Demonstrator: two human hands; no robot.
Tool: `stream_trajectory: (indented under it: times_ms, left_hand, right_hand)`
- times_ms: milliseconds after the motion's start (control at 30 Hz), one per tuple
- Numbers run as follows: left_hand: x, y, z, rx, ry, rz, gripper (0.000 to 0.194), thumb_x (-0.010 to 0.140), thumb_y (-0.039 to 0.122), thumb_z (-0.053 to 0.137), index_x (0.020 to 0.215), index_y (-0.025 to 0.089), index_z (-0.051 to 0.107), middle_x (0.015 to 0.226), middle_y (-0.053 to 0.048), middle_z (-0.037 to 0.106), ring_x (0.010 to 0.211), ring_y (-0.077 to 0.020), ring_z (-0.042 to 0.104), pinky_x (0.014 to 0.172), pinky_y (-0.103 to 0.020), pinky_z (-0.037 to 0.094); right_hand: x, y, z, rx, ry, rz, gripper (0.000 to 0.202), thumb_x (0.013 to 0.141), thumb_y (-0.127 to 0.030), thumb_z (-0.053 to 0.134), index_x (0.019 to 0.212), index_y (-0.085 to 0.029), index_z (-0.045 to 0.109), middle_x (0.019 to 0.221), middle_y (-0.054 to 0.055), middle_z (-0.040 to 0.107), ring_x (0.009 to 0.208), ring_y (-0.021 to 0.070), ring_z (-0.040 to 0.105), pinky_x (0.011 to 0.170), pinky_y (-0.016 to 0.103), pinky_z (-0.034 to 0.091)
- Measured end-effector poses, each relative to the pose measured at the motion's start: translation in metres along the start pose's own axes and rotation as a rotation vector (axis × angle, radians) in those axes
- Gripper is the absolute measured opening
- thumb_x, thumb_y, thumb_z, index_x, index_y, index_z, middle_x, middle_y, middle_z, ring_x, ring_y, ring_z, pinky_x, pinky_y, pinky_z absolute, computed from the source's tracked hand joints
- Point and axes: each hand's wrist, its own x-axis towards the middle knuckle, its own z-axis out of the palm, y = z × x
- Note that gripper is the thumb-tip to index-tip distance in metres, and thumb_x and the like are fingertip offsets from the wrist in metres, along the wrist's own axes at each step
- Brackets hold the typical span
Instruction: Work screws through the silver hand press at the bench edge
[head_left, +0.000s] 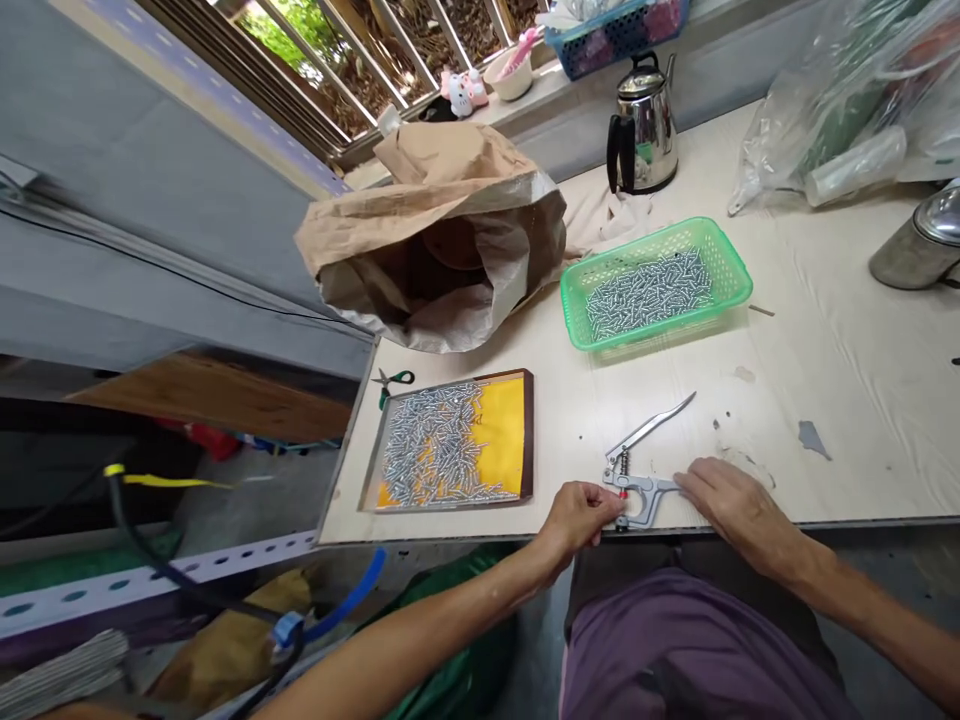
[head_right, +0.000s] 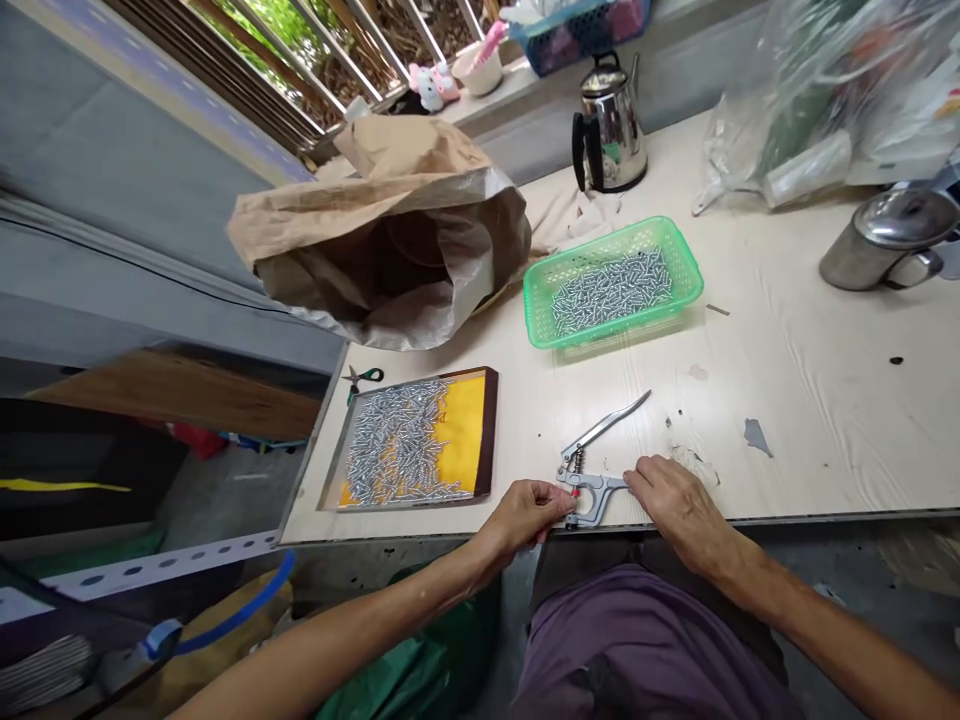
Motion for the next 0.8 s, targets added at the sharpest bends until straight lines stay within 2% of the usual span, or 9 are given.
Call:
stream_trajectory:
  times_ms: [200, 333, 433, 567, 633, 733, 800]
  left_hand:
    - [-0.001, -0.008, 0.001, -0.007, 0.011, 0.008, 0.048, 0.059, 0.059, 0.068, 0.068, 0.012, 0.061, 0.041, 0.008, 0.040, 0.033, -0.0054, 0.035, 0.032, -0.018, 0.025]
    - [-0.001, -0.009, 0.002, -0.015, 0.013, 0.023, 0.050, 0.057, 0.061, 0.067, 0.067, 0.013, 0.059, 0.042, 0.008, 0.042, 0.032, -0.0056, 0.037, 0.031, -0.018, 0.030]
    - [-0.002, -0.006, 0.002, -0.044, -0.020, 0.002, 0.049, 0.056, 0.061, 0.068, 0.066, 0.013, 0.057, 0.042, 0.007, 0.044, 0.034, -0.0062, 0.039, 0.032, -0.018, 0.036]
    - [-0.004, -0.003, 0.003, -0.053, -0.020, -0.028, 0.047, 0.058, 0.057, 0.069, 0.069, 0.013, 0.058, 0.040, 0.008, 0.044, 0.034, -0.0065, 0.041, 0.033, -0.018, 0.040]
    - [-0.004, -0.002, 0.003, -0.043, -0.033, -0.036, 0.044, 0.061, 0.055, 0.068, 0.068, 0.013, 0.058, 0.039, 0.007, 0.044, 0.033, -0.0065, 0.041, 0.033, -0.018, 0.040]
    - [-0.003, -0.001, 0.003, -0.031, -0.064, -0.048, 0.040, 0.064, 0.053, 0.068, 0.066, 0.014, 0.055, 0.039, 0.007, 0.045, 0.033, -0.0068, 0.043, 0.034, -0.018, 0.042]
    - [-0.002, 0.000, 0.002, -0.015, -0.067, -0.052, 0.040, 0.065, 0.052, 0.067, 0.066, 0.015, 0.054, 0.039, 0.007, 0.045, 0.033, -0.0073, 0.045, 0.035, -0.018, 0.042]
  right_hand:
    - [-0.002, -0.002, 0.004, -0.117, 0.038, -0.036, 0.027, 0.085, 0.002, 0.038, 0.091, -0.013, 0.060, 0.075, 0.006, 0.058, 0.067, 0.0185, 0.050, 0.063, 0.031, 0.040]
    - [0.006, 0.005, 0.000, -0.040, -0.024, 0.002, 0.016, 0.091, -0.012, 0.045, 0.084, -0.016, 0.059, 0.078, 0.004, 0.058, 0.068, 0.0171, 0.051, 0.061, 0.029, 0.039]
    - [0.022, 0.016, -0.007, -0.079, -0.023, 0.080, 0.015, 0.091, -0.014, 0.047, 0.096, -0.017, 0.061, 0.088, 0.005, 0.060, 0.074, 0.0171, 0.052, 0.061, 0.028, 0.038]
    - [0.048, 0.032, -0.010, -0.313, -0.015, 0.094, 0.036, 0.084, 0.001, 0.045, 0.113, -0.016, 0.058, 0.100, 0.007, 0.063, 0.081, 0.0199, 0.050, 0.064, 0.030, 0.036]
    - [0.060, 0.040, -0.007, -0.371, -0.050, 0.046, 0.031, 0.083, 0.002, 0.047, 0.103, -0.016, 0.062, 0.091, 0.006, 0.064, 0.077, 0.0202, 0.048, 0.062, 0.031, 0.033]
    - [0.072, 0.049, 0.000, -0.396, -0.080, -0.040, 0.021, 0.084, -0.002, 0.049, 0.078, -0.016, 0.063, 0.075, 0.005, 0.062, 0.074, 0.0202, 0.047, 0.062, 0.032, 0.030]
    - [0.076, 0.053, 0.002, -0.403, -0.065, -0.084, 0.021, 0.083, -0.002, 0.050, 0.073, -0.016, 0.062, 0.073, 0.005, 0.061, 0.074, 0.0198, 0.046, 0.063, 0.031, 0.029]
